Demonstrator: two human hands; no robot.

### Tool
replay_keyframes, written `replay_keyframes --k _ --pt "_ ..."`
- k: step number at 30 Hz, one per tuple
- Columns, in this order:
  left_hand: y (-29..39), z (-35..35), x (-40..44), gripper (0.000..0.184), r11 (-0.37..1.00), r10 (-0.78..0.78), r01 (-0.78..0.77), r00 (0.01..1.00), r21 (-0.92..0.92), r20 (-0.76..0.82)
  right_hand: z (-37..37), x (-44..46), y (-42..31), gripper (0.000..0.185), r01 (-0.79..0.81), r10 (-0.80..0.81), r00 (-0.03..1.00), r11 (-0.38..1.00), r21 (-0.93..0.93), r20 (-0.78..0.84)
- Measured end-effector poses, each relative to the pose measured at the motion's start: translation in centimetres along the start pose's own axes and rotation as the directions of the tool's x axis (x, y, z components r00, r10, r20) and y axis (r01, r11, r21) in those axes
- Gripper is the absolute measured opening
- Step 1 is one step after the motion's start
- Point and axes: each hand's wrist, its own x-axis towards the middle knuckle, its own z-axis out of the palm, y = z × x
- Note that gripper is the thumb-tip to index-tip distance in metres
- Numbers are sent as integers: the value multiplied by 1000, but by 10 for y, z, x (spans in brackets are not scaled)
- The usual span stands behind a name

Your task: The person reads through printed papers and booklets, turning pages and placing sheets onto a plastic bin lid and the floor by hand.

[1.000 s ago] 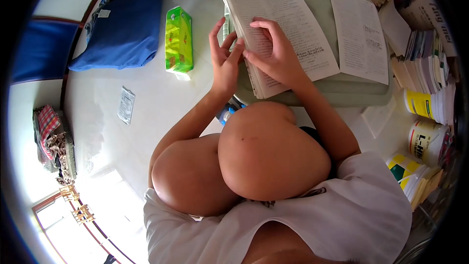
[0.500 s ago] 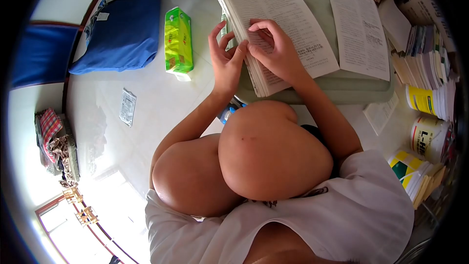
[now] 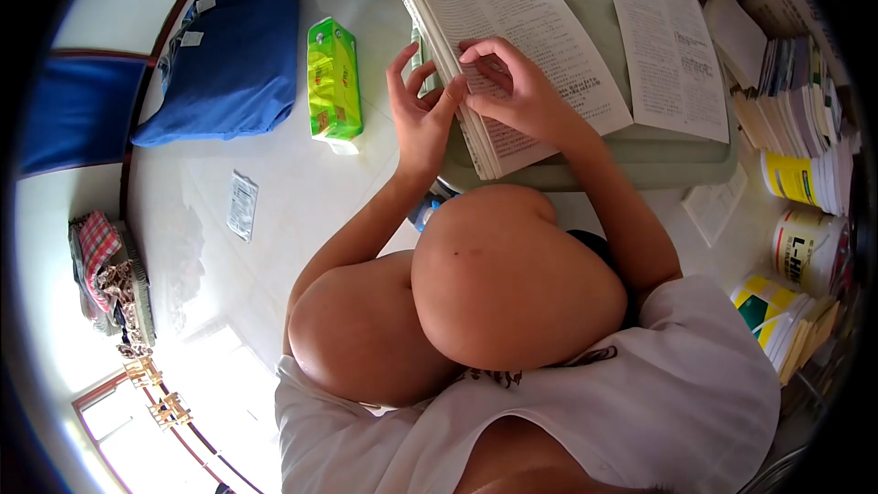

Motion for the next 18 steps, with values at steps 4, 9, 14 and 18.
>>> replay_keyframes --k 4,9,14,18 --pt "6 3 -3 69 999 -29 29 1000 28 -7 -5 1 8 33 4 0 997 999 -52 78" --pt "2 1 -2 63 999 -4 5 1000 40 -7 -4 -4 1 18 -151 143 986 983 -105 -86" --pt "-3 -5 -2 59 999 -19 20 1000 43 -20 -3 -8 -9 15 -94 69 990 973 -209 -125" --pt "-4 -2 0 58 998 30 -29 999 52 -19 11 -11 -17 16 97 -188 975 838 -536 -118"
